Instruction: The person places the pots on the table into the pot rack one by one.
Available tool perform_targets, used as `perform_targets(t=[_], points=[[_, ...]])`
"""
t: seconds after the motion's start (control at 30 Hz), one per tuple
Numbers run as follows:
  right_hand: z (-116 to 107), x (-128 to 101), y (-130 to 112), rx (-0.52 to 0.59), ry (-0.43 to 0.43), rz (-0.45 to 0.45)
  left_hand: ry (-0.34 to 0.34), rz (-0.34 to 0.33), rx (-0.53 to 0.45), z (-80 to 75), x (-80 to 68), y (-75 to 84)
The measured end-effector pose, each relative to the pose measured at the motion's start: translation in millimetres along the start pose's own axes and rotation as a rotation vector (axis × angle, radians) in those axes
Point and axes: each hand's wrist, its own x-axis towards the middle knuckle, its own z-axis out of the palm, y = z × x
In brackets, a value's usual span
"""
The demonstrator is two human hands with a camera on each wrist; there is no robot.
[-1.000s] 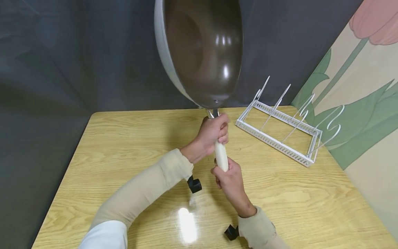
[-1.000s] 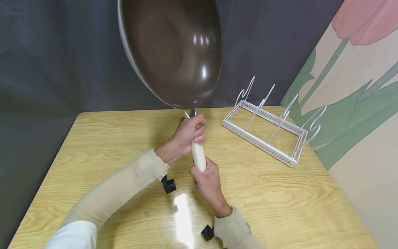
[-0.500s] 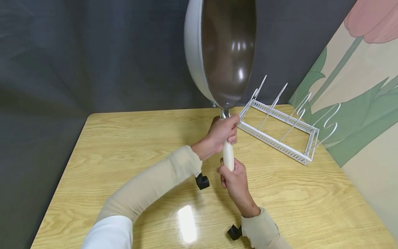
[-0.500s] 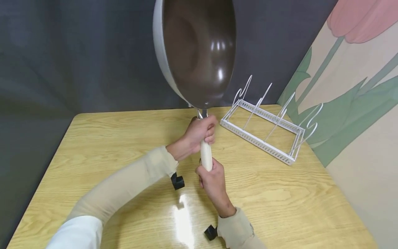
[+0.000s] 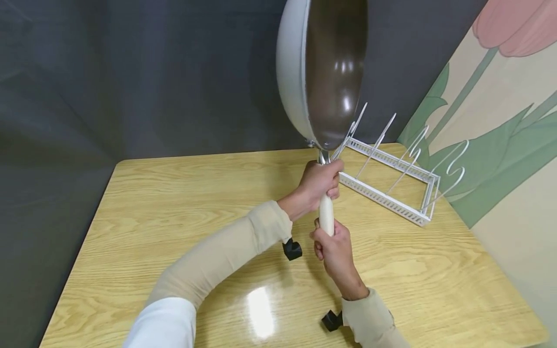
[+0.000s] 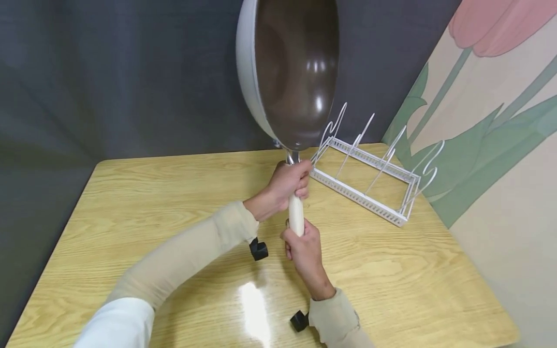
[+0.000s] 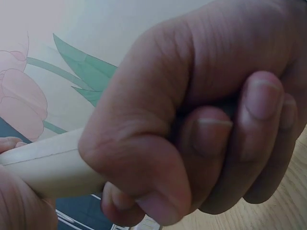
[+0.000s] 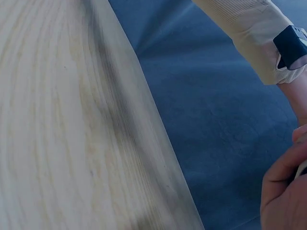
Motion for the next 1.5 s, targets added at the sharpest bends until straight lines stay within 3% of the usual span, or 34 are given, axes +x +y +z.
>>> perform_targets(t=[0.27,0.47,0.77,1.07,1.5], points=[[-5,-1,-3,0.109,-0.023,-0.030,-0.014,-0.008,0.055,11.8,7.2,-5.0],[-5,-2,-2,0.187,-0.047,-0.005,-0.005,-0.027,0.083,16.2,9.5,-9.1],[-8,-3,-1,0.210,-0.077,0.003,0.006,-0.030,0.070,23.4,11.4,-13.3],[-17,-2,-3,0.244,-0.123,-0.001,0.001,-0.013,0.202,36.1,15.3,-17.6],[-27,-1,-4,0.351,-0.222,0.018,0.014,-0.017,0.257,47.7,17.8,-22.0]])
